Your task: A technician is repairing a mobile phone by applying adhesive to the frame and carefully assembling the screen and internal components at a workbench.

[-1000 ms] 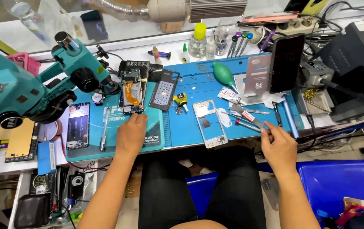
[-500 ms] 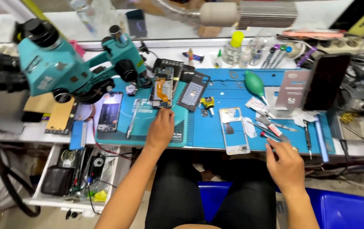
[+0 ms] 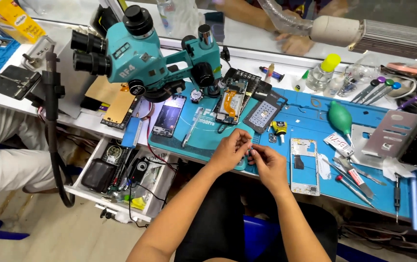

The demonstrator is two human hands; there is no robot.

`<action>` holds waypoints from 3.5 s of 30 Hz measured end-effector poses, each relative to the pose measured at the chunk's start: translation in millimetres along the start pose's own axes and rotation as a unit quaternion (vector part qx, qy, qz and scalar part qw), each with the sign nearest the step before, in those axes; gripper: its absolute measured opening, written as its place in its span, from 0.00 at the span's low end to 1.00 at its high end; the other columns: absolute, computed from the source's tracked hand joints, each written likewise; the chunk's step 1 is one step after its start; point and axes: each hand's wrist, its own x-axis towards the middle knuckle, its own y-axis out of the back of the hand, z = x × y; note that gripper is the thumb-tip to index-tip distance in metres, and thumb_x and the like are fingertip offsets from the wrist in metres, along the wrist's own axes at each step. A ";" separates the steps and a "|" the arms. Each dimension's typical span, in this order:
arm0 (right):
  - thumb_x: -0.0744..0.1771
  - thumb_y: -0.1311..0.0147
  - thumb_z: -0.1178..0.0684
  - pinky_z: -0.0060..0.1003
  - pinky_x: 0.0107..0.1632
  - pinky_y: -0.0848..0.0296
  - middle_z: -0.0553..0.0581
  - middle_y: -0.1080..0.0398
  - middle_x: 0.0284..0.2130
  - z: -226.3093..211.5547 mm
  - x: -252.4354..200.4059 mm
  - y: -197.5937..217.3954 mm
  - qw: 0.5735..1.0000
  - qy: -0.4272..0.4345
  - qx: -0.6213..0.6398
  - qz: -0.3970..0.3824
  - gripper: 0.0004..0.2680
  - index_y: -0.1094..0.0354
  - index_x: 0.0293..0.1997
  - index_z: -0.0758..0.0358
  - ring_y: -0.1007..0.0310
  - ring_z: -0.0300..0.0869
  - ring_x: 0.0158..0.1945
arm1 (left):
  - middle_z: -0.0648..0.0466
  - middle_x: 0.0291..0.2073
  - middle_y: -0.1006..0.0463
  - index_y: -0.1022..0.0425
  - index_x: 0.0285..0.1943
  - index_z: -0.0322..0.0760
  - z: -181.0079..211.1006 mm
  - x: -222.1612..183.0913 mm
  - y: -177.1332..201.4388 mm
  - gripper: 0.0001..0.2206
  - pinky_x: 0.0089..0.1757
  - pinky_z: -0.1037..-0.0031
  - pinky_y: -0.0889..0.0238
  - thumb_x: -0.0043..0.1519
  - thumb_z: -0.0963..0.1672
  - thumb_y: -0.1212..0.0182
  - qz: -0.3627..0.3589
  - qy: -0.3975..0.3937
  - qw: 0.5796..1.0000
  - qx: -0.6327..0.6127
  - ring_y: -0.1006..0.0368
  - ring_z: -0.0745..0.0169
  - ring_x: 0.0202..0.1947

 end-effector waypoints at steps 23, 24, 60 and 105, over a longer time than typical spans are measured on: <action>0.67 0.44 0.64 0.36 0.29 0.19 0.66 0.23 0.24 2.2 -3.0 6.9 1.000 -0.011 -0.003 0.018 0.03 0.25 0.41 0.74 0.19 0.46 0.23 | 0.48 0.31 0.18 0.33 0.47 0.36 -2.8 -0.4 -1.8 0.07 0.32 0.68 0.28 0.66 0.41 0.40 -0.036 -0.035 0.996 0.071 0.20 0.56 0.28; 0.67 0.44 0.64 0.36 0.28 0.19 0.66 0.23 0.24 3.0 -3.0 7.3 1.000 -0.010 -0.001 0.017 0.03 0.25 0.40 0.74 0.19 0.46 0.23 | 0.47 0.31 0.18 0.32 0.48 0.36 -2.8 -0.7 -1.9 0.06 0.32 0.69 0.28 0.67 0.41 0.40 -0.033 -0.034 0.997 0.065 0.20 0.56 0.28; 0.69 0.48 0.64 0.39 0.21 0.20 0.69 0.26 0.25 13.3 4.6 17.5 0.987 -0.084 0.124 0.061 0.03 0.31 0.44 0.76 0.24 0.47 0.21 | 0.50 0.32 0.25 0.28 0.33 0.38 -0.6 -9.9 58.1 0.03 0.37 0.69 0.26 0.59 0.41 0.39 0.094 -0.119 0.892 0.425 0.23 0.50 0.38; 0.66 0.40 0.63 0.34 0.37 0.19 0.56 0.27 0.34 -30.0 7.9 55.5 0.943 0.154 -0.263 0.134 0.03 0.23 0.40 0.64 0.20 0.47 0.37 | 0.48 0.28 0.16 0.17 0.43 0.34 4.5 28.0 -67.7 0.05 0.38 0.76 0.24 0.62 0.42 0.32 -0.019 0.057 0.986 -0.153 0.20 0.68 0.33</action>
